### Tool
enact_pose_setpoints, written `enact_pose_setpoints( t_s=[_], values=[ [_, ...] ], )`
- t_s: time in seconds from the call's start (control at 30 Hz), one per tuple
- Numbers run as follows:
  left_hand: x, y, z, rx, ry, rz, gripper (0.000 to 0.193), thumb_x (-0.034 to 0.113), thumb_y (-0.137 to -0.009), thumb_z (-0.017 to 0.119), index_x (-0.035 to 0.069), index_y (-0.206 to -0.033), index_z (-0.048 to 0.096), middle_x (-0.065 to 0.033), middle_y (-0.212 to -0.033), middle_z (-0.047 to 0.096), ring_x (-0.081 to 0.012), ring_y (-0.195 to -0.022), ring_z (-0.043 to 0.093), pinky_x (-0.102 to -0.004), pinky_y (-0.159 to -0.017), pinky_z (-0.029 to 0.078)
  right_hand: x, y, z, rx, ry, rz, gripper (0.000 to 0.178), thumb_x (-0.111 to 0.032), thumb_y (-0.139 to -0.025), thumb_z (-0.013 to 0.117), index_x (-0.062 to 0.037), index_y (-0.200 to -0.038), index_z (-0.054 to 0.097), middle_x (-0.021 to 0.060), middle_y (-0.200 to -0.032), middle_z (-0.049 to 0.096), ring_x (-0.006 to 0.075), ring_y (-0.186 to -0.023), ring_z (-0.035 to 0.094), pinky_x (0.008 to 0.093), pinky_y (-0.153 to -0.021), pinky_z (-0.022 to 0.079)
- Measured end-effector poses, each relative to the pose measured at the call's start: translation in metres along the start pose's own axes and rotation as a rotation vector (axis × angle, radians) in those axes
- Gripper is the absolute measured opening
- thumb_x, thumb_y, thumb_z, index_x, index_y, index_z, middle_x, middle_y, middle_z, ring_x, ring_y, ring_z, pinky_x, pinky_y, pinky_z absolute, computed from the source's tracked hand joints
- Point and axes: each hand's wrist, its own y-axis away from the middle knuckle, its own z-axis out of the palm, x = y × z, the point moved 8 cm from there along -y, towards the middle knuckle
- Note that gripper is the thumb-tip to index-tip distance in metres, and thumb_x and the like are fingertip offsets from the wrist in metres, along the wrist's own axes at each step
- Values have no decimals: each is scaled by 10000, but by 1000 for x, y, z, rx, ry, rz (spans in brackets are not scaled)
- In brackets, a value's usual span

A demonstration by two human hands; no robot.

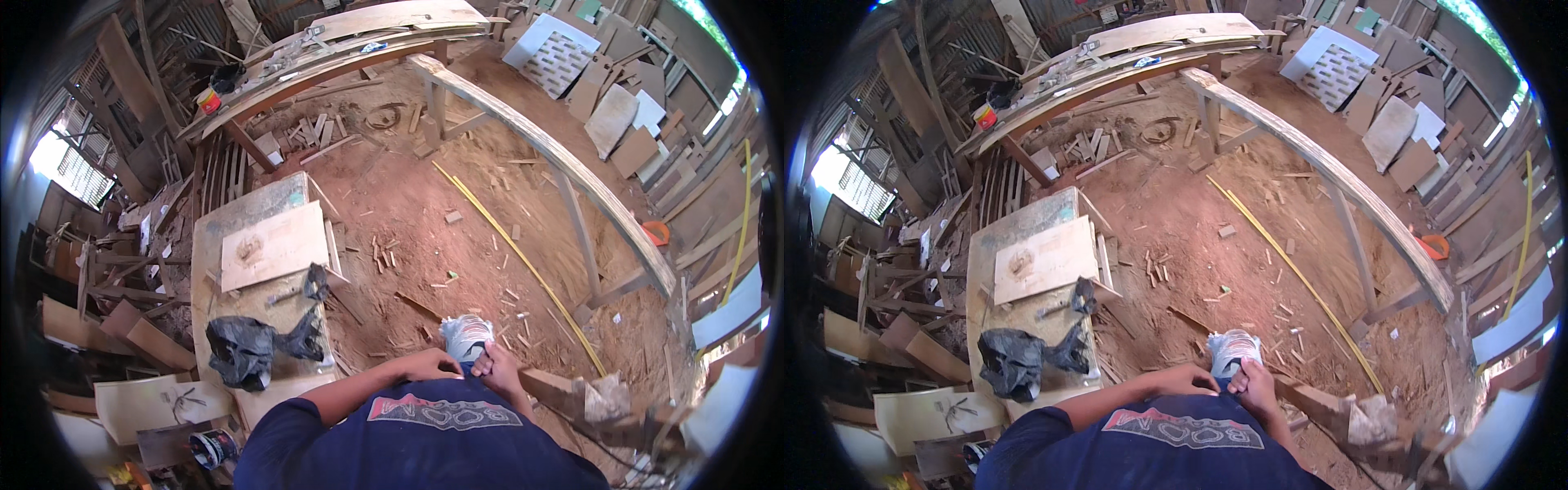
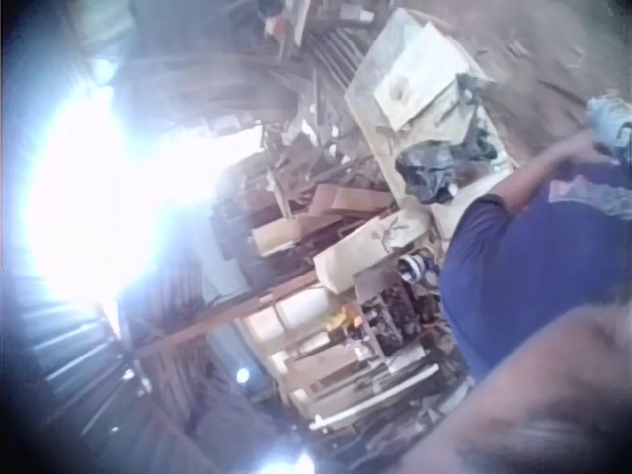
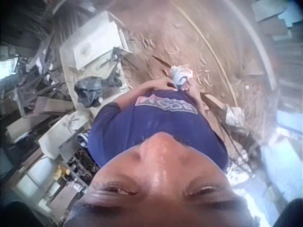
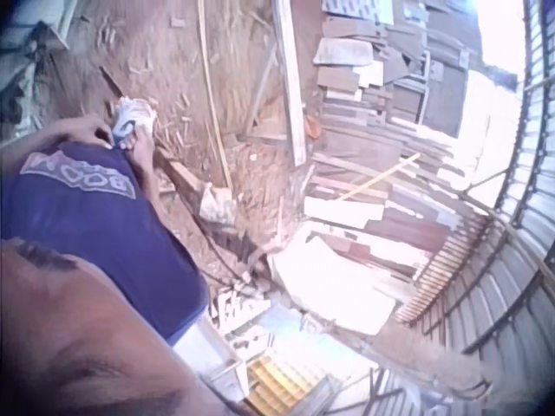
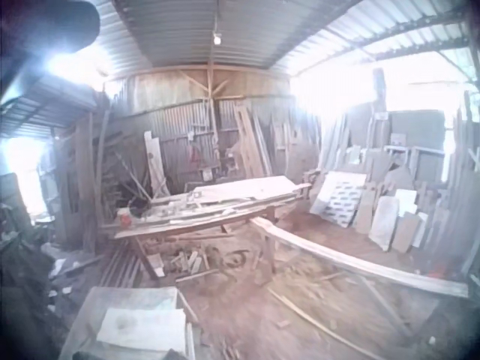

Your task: The person applies adhesive from a tube onto a wooden strip, attaches the strip to a large wooden box structure, and uses a drill to secure components.

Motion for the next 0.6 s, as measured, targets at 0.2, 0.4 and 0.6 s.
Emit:
enact_pose_setpoints(
  t_s=[0.2, 0.4, 0.6],
  values=[
    [3, -75, -144, 217, -5, 43, 407, 396, -1023, 808, 9, -1152, 808, -92, -1061, 828, -142, -1017, 731, -360, -958, 569, -115, -147, 76, -82, -29, -41, 274, -294, -1160, 601, -159, -933, 526, -49, -623, 396, 128, -534, 407, 362, -587, 419],
    [36, -140, -282, 486, 165, -21, 318, 316, -985, 863, 14, -1079, 834, -69, -1014, 830, -133, -977, 737, -342, -920, 567, -216, -291, 191, -204, 299, 138, 212, -246, -1140, 646, -100, -997, 590, -49, -629, 431, 87, -497, 409, 310, -487, 380],
    [55, -166, -398, 522, 221, -101, 291, 293, -951, 899, 16, -987, 816, -38, -955, 805, -86, -916, 698, -300, -835, 557, -291, -370, 214, -106, 311, 187, 239, -235, -1144, 635, -107, -965, 542, -38, -628, 408, 114, -494, 411, 337, -506, 428]
  ],
)
